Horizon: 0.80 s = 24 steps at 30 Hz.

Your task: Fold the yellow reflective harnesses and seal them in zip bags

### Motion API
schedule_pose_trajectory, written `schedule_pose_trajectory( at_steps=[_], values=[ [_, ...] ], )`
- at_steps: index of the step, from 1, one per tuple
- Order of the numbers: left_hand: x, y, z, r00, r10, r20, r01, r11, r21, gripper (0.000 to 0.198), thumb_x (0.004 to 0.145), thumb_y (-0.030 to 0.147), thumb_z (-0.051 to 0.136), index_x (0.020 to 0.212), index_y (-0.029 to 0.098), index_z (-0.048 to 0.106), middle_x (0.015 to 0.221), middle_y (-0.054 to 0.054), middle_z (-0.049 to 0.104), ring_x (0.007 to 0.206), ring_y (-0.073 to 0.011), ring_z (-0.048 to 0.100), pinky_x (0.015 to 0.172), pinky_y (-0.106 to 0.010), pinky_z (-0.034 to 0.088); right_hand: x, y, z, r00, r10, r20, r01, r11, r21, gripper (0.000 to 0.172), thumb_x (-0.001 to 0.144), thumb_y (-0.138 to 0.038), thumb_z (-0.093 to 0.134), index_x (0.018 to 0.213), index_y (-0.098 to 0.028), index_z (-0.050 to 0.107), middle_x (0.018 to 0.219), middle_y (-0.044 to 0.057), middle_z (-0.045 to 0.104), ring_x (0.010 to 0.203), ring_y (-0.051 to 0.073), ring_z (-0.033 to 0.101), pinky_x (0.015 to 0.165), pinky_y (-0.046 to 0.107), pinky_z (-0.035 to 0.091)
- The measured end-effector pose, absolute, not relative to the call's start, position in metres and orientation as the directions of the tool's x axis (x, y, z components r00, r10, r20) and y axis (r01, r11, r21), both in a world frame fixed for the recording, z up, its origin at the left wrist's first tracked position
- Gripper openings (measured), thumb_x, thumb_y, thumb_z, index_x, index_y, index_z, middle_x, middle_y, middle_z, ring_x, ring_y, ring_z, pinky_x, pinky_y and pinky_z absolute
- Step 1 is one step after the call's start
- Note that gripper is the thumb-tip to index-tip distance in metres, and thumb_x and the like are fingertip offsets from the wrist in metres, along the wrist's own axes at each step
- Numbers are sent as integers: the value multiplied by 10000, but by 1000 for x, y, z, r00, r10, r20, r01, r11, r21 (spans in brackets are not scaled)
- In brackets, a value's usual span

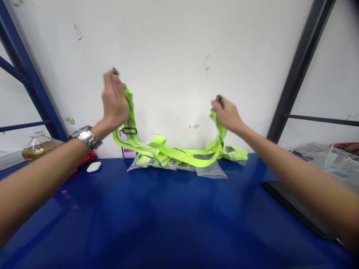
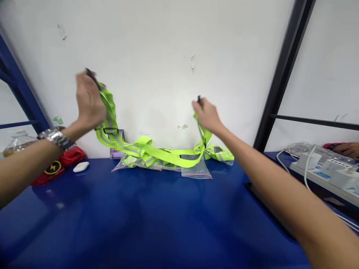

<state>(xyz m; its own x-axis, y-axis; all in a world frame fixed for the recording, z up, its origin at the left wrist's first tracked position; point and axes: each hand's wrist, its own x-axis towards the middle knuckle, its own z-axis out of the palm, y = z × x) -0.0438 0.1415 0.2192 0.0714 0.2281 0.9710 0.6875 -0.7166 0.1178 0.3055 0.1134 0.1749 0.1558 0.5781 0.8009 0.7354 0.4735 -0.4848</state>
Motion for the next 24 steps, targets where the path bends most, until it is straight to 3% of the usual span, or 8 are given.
schedule_pose_trajectory(
  at_steps=[1, 3, 5, 7, 9, 13, 17, 24],
  values=[
    [-30, 127, 198, 114, 226, 967, 690, -719, 87, 525, 1025, 421, 36, 1267, 89, 363, 984, -79, 582, 847, -134, 545, 835, -326, 479, 290, 100, 160, -4, 584, 812, 777, 513, -365, 265, 917, -415, 458, 884, -171, 553, 776, 47, 611, 690, 174, 540, 650, 305, 402],
    [-9, 95, 150, 227, 221, 949, 675, -737, 10, 545, 1015, 480, 126, 1225, 100, 455, 948, -85, 602, 837, -153, 575, 811, -332, 504, 264, 71, 126, -252, 574, 779, 804, 572, -162, 250, 885, -395, 499, 920, -157, 568, 804, 67, 614, 696, 187, 534, 648, 313, 403],
    [4, 66, 103, 558, 176, 811, 587, -774, -236, 530, 1002, 490, 233, 1248, 76, 453, 1025, -153, 601, 889, -208, 617, 777, -364, 538, 247, 45, 89, -419, 577, 701, 798, 602, -18, 294, 840, -367, 548, 1022, -138, 575, 901, 106, 621, 802, 228, 550, 718, 350, 421],
    [8, 46, 62, 739, 180, 649, 494, -800, -340, 497, 978, 478, 361, 1296, 102, 428, 1071, -170, 611, 891, -233, 655, 701, -340, 567, 239, 26, 57, -526, 588, 615, 791, 604, 99, 375, 798, -365, 586, 1072, -111, 574, 942, 137, 614, 882, 273, 545, 782, 399, 419],
    [7, 36, 32, 764, 138, 630, 457, -805, -379, 533, 935, 524, 441, 1267, 107, 438, 1061, -176, 635, 894, -269, 676, 679, -366, 583, 239, 16, 35, -551, 617, 562, 797, 589, 135, 389, 770, -370, 612, 1061, -113, 585, 929, 127, 611, 882, 279, 537, 807, 416, 408],
    [2, 39, 6, 757, 38, 652, 374, -844, -385, 537, 874, 562, 535, 1175, 126, 449, 978, -142, 682, 883, -264, 698, 742, -378, 590, 246, 13, 18, -597, 637, 487, 782, 597, 179, 346, 747, -370, 622, 1002, -138, 601, 879, 94, 594, 823, 258, 525, 753, 388, 392],
    [0, 44, 4, 735, 85, 673, 393, -862, -320, 526, 862, 557, 558, 1156, 139, 435, 957, -135, 688, 874, -258, 703, 736, -373, 591, 252, 14, 17, -628, 620, 470, 760, 618, 202, 342, 732, -370, 634, 990, -147, 603, 864, 86, 590, 817, 253, 521, 747, 380, 374],
    [2, 38, 6, 741, 124, 660, 424, -848, -318, 453, 886, 532, 529, 1109, 153, 422, 880, -115, 674, 765, -262, 702, 612, -359, 573, 246, 3, 19, -648, 605, 463, 748, 621, 236, 343, 726, -368, 654, 975, -135, 615, 886, 104, 611, 841, 269, 533, 761, 389, 385]
  ],
)
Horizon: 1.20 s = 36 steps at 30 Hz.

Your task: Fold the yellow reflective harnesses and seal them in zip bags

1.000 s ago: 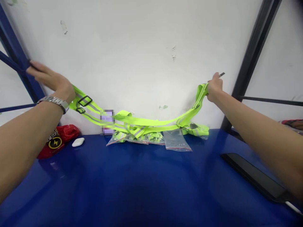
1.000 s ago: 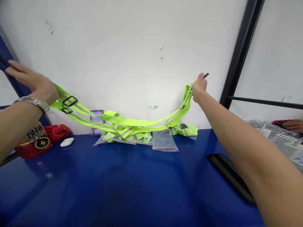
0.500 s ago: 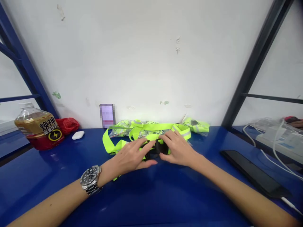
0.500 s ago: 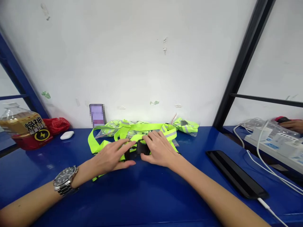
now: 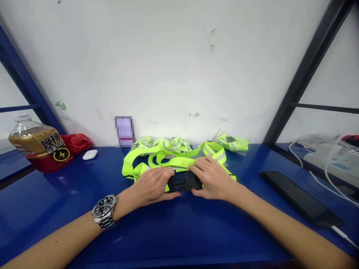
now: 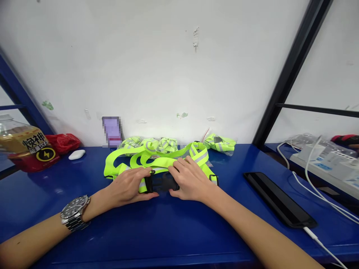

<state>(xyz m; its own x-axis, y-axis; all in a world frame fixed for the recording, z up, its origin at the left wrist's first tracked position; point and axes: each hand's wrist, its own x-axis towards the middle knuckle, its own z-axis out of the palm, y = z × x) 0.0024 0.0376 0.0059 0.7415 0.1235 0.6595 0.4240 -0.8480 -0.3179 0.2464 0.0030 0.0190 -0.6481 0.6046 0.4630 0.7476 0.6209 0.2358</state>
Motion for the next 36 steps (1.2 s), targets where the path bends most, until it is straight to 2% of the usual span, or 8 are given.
schedule_pose_trajectory(
  at_steps=[8, 14, 17, 21, 24, 29, 32, 36],
  values=[
    [4, 34, 6, 792, 184, 583, 421, -854, -304, 390, 926, 519, 461, 1056, 154, 420, 860, -109, 659, 735, -265, 696, 573, -352, 557, 239, 2, 9, -594, 680, 431, 777, 623, 89, 395, 714, -303, 681, 1042, -103, 590, 944, 139, 612, 915, 298, 568, 821, 404, 450],
    [0, 36, 7, 755, 190, 627, 404, -889, -217, 466, 905, 585, 450, 1097, 167, 381, 837, -74, 651, 675, -236, 688, 541, -331, 549, 240, 5, 6, -521, 766, 378, 715, 633, -297, 941, 590, -421, 821, 1358, -154, 348, 1204, 182, 566, 1061, 316, 588, 842, 402, 482],
    [3, 33, 6, 770, 151, 620, 357, -908, -221, 534, 880, 648, 424, 1109, 171, 355, 868, -91, 655, 714, -248, 702, 558, -339, 562, 237, 5, 1, -552, 736, 391, 649, 674, -353, 1306, 431, -559, 865, 1464, -177, 164, 1361, 227, 452, 1171, 367, 538, 909, 440, 458],
    [9, 29, 2, 783, 75, 618, 291, -922, -257, 459, 904, 604, 421, 1076, 188, 331, 990, -152, 654, 804, -271, 715, 580, -340, 573, 229, 5, -4, -542, 743, 394, 619, 669, -411, 1463, 353, -579, 878, 1501, -197, 55, 1348, 221, 471, 1135, 376, 566, 886, 440, 470],
    [11, 28, 5, 794, 69, 604, 291, -915, -278, 420, 931, 559, 406, 1076, 171, 333, 1023, -191, 647, 832, -294, 711, 587, -362, 575, 227, 6, -1, -518, 760, 393, 634, 649, -420, 1394, 391, -603, 862, 1495, -196, 115, 1316, 207, 506, 1098, 365, 585, 866, 440, 477],
    [8, 25, 23, 863, 230, 450, 379, -884, -274, 581, 824, 424, 653, 1234, 143, 354, 1115, -185, 624, 957, -319, 665, 727, -411, 565, 234, 4, 16, -551, 739, 388, 703, 661, -261, 926, 663, -639, 715, 1375, -155, 373, 1265, 204, 558, 1104, 357, 563, 892, 478, 448],
    [2, 20, 35, 867, 342, 362, 458, -833, -311, 752, 670, 250, 784, 1282, 128, 364, 1073, -164, 638, 939, -321, 645, 780, -438, 543, 239, -2, 26, -591, 737, 329, 735, 659, -156, 805, 667, -617, 719, 1293, -175, 472, 1152, 162, 613, 995, 336, 590, 819, 453, 473],
    [-6, 18, 50, 819, 382, 428, 518, -813, -266, 653, 661, 229, 745, 1228, 110, 444, 1016, -164, 652, 916, -326, 638, 793, -463, 528, 241, -10, 42, -593, 717, 366, 772, 636, 5, 705, 679, -453, 737, 1277, -167, 500, 1083, 137, 614, 979, 320, 559, 846, 464, 447]
  ],
)
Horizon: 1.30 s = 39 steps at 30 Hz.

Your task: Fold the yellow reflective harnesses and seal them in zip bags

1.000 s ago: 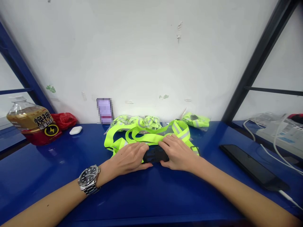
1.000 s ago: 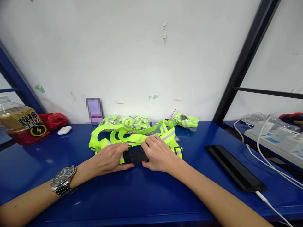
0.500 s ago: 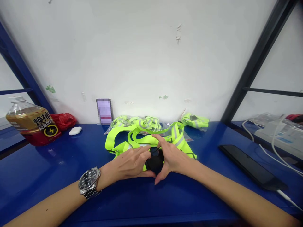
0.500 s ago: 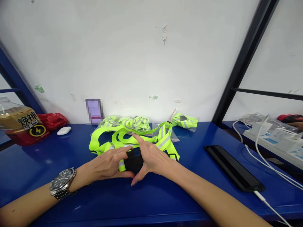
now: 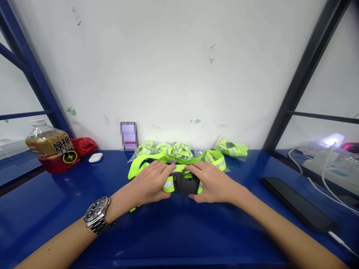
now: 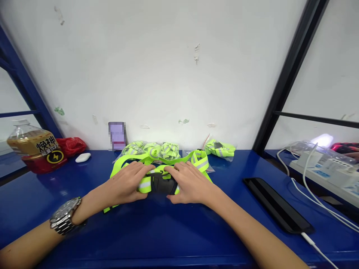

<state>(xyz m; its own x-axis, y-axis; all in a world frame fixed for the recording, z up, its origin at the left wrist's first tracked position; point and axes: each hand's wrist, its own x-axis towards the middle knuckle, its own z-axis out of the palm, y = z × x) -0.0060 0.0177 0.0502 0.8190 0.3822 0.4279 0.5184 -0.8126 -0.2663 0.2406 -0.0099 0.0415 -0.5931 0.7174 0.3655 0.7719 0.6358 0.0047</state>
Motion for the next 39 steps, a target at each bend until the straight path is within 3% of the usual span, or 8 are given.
schedule_pose_trajectory(
  at_steps=[9, 16, 22, 24, 27, 32, 35, 39],
  values=[
    [2, 20, 122, 588, 425, 688, 647, -758, -85, 547, 839, 318, 507, 1334, 113, 397, 1184, -177, 608, 1011, -295, 626, 835, -403, 507, 226, -4, 106, -458, 497, 737, 837, 521, 169, 423, 828, -230, 503, 1243, -155, 537, 1105, 148, 611, 1006, 317, 511, 859, 462, 379],
    [-9, 45, 163, 638, 575, 512, 723, -676, -142, 512, 740, 337, 627, 1210, 188, 490, 796, -50, 621, 729, -245, 615, 612, -309, 454, 235, 17, 160, -268, 500, 824, 800, 592, -99, 337, 726, -152, 532, 1031, -192, 669, 922, 79, 658, 821, 236, 586, 714, 352, 430],
    [-7, 30, 138, 458, 465, 758, 847, -488, -212, 659, 771, 387, 667, 1301, 92, 410, 1210, -245, 509, 1031, -360, 529, 783, -463, 467, 233, 28, 150, -189, 610, 769, 850, 494, -183, 230, 722, -202, 554, 887, -190, 714, 838, 67, 687, 740, 218, 596, 681, 335, 433],
    [4, 5, 119, 508, 417, 753, 768, -615, -177, 472, 833, 398, 601, 1183, 100, 494, 1096, -194, 563, 977, -313, 544, 784, -444, 476, 229, 34, 140, -163, 665, 729, 866, 450, -217, 218, 728, -220, 550, 867, -196, 717, 793, 61, 687, 677, 204, 579, 642, 321, 423],
    [22, -24, 92, 604, 570, 557, 556, -802, 218, 282, 937, 424, 453, 847, 180, 563, 747, -42, 607, 662, -176, 574, 593, -301, 484, 223, 37, 130, -130, 701, 701, 838, 456, -301, 200, 739, -240, 546, 844, -204, 713, 709, 37, 671, 592, 177, 543, 594, 301, 408],
    [42, -12, 75, 517, 796, 315, 14, -376, 927, 503, 968, 547, 242, 1003, 157, 557, 961, -132, 676, 823, -207, 674, 646, -321, 554, 214, 20, 124, -185, 626, 757, 772, 570, -282, 184, 730, -206, 572, 863, -198, 699, 812, 51, 682, 715, 198, 594, 669, 316, 434],
    [49, 3, 86, 348, 904, 249, -329, -132, 935, 473, 926, 576, 317, 1076, 175, 517, 1110, -128, 623, 937, -212, 656, 743, -343, 553, 214, 9, 120, -219, 636, 740, 760, 587, -280, 195, 747, -220, 599, 919, -187, 685, 862, 65, 677, 758, 206, 606, 705, 329, 448],
    [59, 20, 107, 169, 959, 228, -601, -83, 795, 256, 818, 444, 564, 895, 207, 503, 897, -26, 630, 809, -161, 642, 711, -305, 540, 217, 2, 112, -305, 622, 721, 728, 640, -244, 271, 785, -247, 602, 1049, -195, 637, 1000, 88, 665, 910, 247, 605, 785, 379, 473]
  ],
)
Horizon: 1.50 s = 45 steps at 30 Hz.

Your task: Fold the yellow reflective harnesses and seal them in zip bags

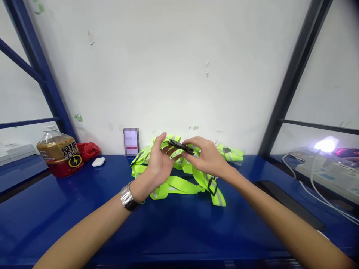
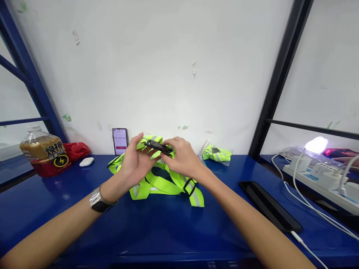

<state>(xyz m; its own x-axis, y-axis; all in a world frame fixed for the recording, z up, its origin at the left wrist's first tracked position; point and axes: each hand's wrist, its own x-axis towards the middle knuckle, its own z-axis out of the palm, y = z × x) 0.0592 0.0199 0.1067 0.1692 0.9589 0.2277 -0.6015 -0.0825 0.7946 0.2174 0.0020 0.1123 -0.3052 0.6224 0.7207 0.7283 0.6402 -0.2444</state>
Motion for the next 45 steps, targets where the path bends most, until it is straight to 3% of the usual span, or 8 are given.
schedule_pose_trajectory(
  at_steps=[5, 9, 15, 19, 22, 27, 38, 45],
  values=[
    [74, 39, 141, 132, 976, 172, -684, -36, 728, 123, 760, 248, 568, 784, 186, 464, 640, 9, 555, 609, -140, 600, 682, -319, 541, 202, -23, 101, -171, 401, 900, 709, 684, -171, 226, 832, -230, 537, 1024, -155, 629, 1098, 151, 630, 1075, 288, 560, 900, 438, 462],
    [80, 30, 178, 99, 974, 203, -733, -67, 677, 115, 773, 198, 538, 800, 188, 427, 622, 16, 512, 596, -127, 576, 714, -328, 554, 187, -30, 95, -325, 706, 629, 495, 694, -523, 244, 880, -369, 539, 931, -168, 668, 915, 95, 701, 797, 225, 665, 721, 355, 535],
    [75, -3, 215, 98, 960, 261, -807, -77, 586, 221, 733, 171, 586, 895, 179, 435, 738, -16, 528, 735, -169, 612, 792, -380, 562, 201, -1, 111, -192, 839, 509, -18, 516, -857, 482, 861, -562, 524, 1218, -243, 579, 1368, 75, 539, 1235, 279, 531, 951, 415, 505],
    [66, -2, 220, 112, 955, 273, -782, -85, 617, 185, 762, 202, 544, 913, 169, 443, 767, -45, 533, 816, -216, 635, 781, -411, 566, 214, -18, 138, -393, 860, 325, 30, 366, -930, 511, 841, -628, 519, 1001, -172, 687, 967, 130, 722, 777, 245, 710, 686, 394, 588],
    [64, 1, 215, 105, 956, 276, -733, -113, 671, 164, 758, 213, 531, 894, 176, 447, 744, -43, 535, 813, -226, 635, 768, -427, 566, 219, -40, 159, -355, 817, 454, 234, 548, -803, 464, 783, -586, 629, 718, -129, 680, 575, 67, 649, 454, 162, 604, 442, 287, 495],
    [69, -2, 206, 144, 920, 365, -622, -202, 756, 150, 737, 232, 559, 842, 178, 466, 757, -53, 562, 838, -236, 629, 790, -444, 554, 218, -35, 192, -156, 575, 803, 546, 728, -415, 539, 610, -362, 811, 1083, -164, 644, 867, 62, 676, 780, 213, 639, 593, 296, 500],
    [46, -13, 158, 420, 799, 430, -263, -346, 901, 107, 807, 260, 612, 826, 155, 625, 970, -91, 662, 946, -248, 667, 787, -437, 576, 247, 8, 253, -135, 721, 680, 724, 540, -429, 373, 695, -304, 739, 1019, -128, 684, 639, 60, 627, 568, 180, 538, 495, 312, 419],
    [9, 36, 148, -34, 549, 835, 8, -836, 549, 355, 820, 459, 642, 1044, 190, 587, 1110, -86, 634, 908, -200, 667, 790, -363, 568, 245, -11, 277, -312, 566, 763, 624, 728, -284, 633, 610, -184, 816, 1199, -237, 592, 873, 38, 653, 731, 193, 607, 643, 334, 509]
  ],
)
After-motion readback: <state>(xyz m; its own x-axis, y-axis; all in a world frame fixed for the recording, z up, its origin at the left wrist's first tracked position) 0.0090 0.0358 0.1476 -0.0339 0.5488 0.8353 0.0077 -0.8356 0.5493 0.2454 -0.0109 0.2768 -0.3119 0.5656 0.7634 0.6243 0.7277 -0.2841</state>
